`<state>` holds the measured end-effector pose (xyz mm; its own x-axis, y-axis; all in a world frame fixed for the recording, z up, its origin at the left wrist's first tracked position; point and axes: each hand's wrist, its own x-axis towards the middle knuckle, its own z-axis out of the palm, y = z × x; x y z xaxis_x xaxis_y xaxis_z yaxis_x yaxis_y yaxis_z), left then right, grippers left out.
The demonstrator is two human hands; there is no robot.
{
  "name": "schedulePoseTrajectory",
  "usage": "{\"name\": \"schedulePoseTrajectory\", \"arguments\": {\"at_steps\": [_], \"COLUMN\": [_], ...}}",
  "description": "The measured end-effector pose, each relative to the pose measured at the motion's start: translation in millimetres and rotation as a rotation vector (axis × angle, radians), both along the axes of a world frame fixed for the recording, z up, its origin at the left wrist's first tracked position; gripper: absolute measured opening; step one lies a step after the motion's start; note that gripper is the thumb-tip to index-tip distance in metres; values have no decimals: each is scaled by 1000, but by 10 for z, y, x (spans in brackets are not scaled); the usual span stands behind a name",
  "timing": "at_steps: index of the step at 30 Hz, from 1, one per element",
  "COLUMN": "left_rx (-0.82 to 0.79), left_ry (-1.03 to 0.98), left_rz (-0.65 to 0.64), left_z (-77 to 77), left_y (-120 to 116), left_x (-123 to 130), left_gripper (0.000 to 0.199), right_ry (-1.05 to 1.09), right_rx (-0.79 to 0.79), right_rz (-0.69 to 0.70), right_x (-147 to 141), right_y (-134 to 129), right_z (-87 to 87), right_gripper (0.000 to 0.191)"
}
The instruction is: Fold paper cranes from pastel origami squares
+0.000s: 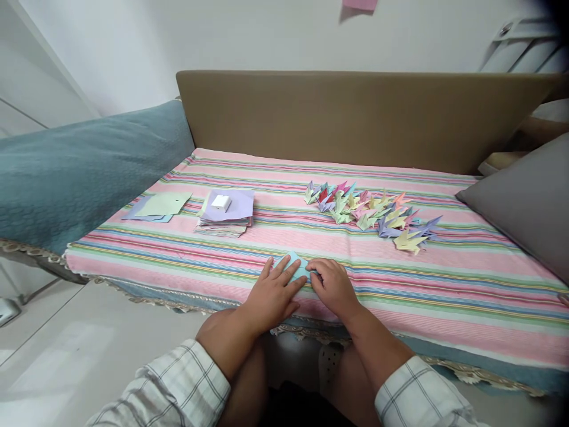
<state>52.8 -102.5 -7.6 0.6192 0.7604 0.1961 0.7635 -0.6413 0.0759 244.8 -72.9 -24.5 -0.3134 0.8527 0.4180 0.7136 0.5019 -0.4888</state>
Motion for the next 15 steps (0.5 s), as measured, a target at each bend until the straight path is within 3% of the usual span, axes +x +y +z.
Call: {"name": "schedulePoseTrajectory", "arguments": {"at_steps": [7, 15], "left_rx": [-83, -40], "left_ry": [-18, -92], "left_rz": [68, 283], "left_z": [-42, 68], "left_y": [-12, -3], "left_x": [-87, -183], "left_gripper": [59, 36], "right_ry": [-1, 6], "right_rx": [-12, -17], "right_rz": [-3, -3], "right_x": [2, 9], "right_y": [8, 6], "right_z": [-15, -17], "right_gripper": [23, 23]}}
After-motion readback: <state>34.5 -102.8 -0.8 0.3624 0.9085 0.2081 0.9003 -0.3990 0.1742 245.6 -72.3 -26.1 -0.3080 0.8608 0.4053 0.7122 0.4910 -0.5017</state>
